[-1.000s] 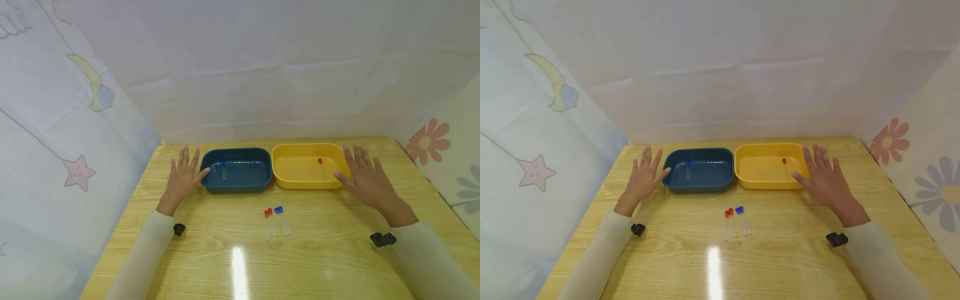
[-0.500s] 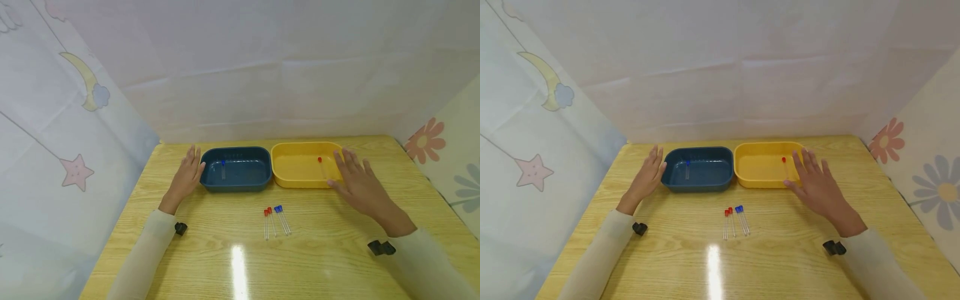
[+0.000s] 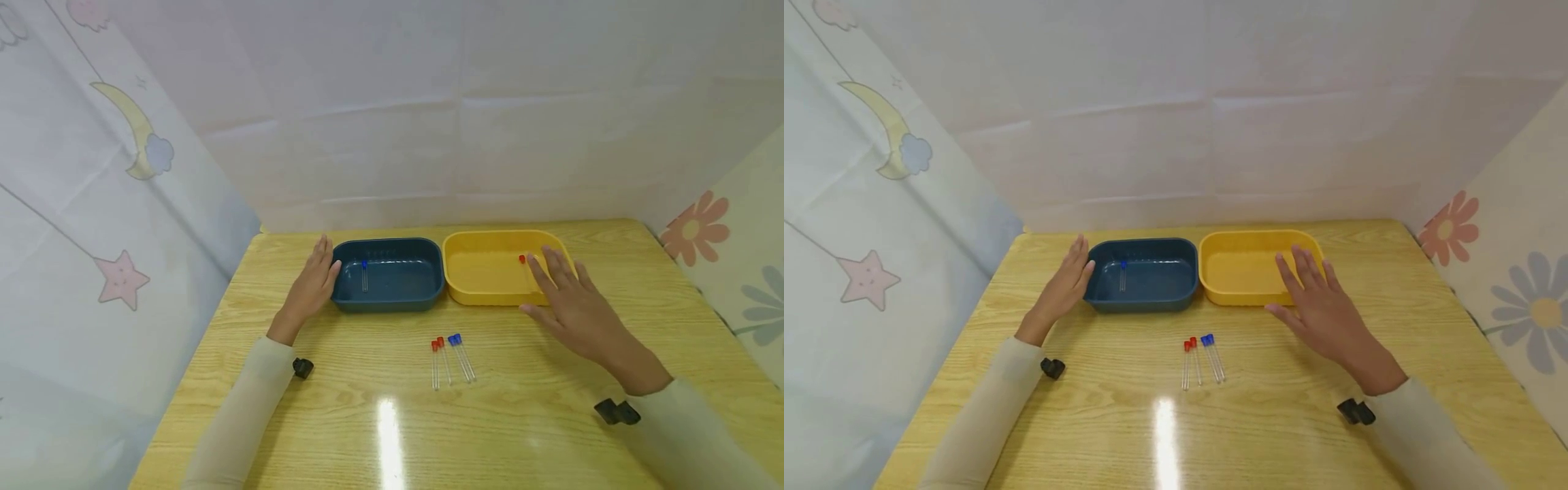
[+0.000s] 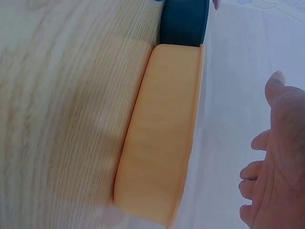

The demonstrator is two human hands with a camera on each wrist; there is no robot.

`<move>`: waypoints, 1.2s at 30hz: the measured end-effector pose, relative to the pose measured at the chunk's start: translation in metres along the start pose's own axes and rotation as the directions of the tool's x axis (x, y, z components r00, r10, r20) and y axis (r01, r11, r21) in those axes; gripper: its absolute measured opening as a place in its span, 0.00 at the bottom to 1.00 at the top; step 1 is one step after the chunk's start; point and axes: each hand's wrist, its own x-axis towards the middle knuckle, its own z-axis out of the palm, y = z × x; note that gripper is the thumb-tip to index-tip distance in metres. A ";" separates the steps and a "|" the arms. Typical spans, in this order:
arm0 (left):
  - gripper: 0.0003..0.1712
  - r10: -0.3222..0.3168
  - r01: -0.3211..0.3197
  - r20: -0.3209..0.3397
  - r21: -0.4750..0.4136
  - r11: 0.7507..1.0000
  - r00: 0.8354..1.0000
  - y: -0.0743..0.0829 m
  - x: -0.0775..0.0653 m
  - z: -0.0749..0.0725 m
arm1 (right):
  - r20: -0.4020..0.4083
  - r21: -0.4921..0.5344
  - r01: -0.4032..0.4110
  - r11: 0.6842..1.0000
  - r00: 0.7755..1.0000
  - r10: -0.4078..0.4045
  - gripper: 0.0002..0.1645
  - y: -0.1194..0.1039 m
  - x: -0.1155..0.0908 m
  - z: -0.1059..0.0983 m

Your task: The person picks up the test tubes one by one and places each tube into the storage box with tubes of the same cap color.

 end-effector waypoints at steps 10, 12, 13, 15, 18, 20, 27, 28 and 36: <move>0.37 -0.018 0.018 0.013 -0.026 0.999 1.000 0.004 -0.002 0.002 | -0.016 0.019 0.063 0.998 0.998 -0.062 0.51 -0.011 -0.001 0.001; 0.37 -0.018 0.018 0.016 -0.031 0.999 1.000 0.005 -0.003 0.003 | -0.019 0.034 0.069 0.997 0.997 -0.068 0.52 -0.013 -0.002 0.001; 0.37 -0.016 0.017 0.017 -0.032 0.999 1.000 0.005 -0.003 0.003 | -0.021 0.038 0.072 0.997 0.997 -0.072 0.53 -0.015 -0.003 0.001; 0.38 -0.019 0.019 0.020 -0.030 0.999 1.000 0.007 -0.003 0.004 | -0.026 0.053 0.084 0.995 0.996 -0.083 0.53 -0.018 -0.004 0.002; 0.38 -0.025 0.026 0.026 -0.037 0.999 0.999 0.008 -0.003 0.006 | -0.023 0.063 0.093 0.994 0.996 -0.092 0.53 -0.022 -0.005 0.002; 0.38 -0.025 0.026 0.025 -0.047 0.999 0.999 0.009 -0.004 0.007 | -0.014 0.069 0.092 0.993 0.996 -0.091 0.52 -0.026 -0.006 0.002; 0.36 -0.023 0.025 0.028 -0.081 0.996 0.999 0.008 -0.003 0.009 | -0.009 0.072 0.116 0.991 0.993 -0.115 0.53 -0.038 -0.006 0.004; 0.36 -0.023 0.026 0.030 -0.084 0.996 0.999 0.009 -0.003 0.009 | -0.010 0.070 0.118 0.991 0.993 -0.118 0.53 -0.039 -0.006 0.005; 0.38 -0.023 0.028 0.053 -0.108 0.994 0.998 0.008 -0.005 0.008 | -0.001 0.064 0.139 0.988 0.990 -0.139 0.52 -0.047 -0.006 0.010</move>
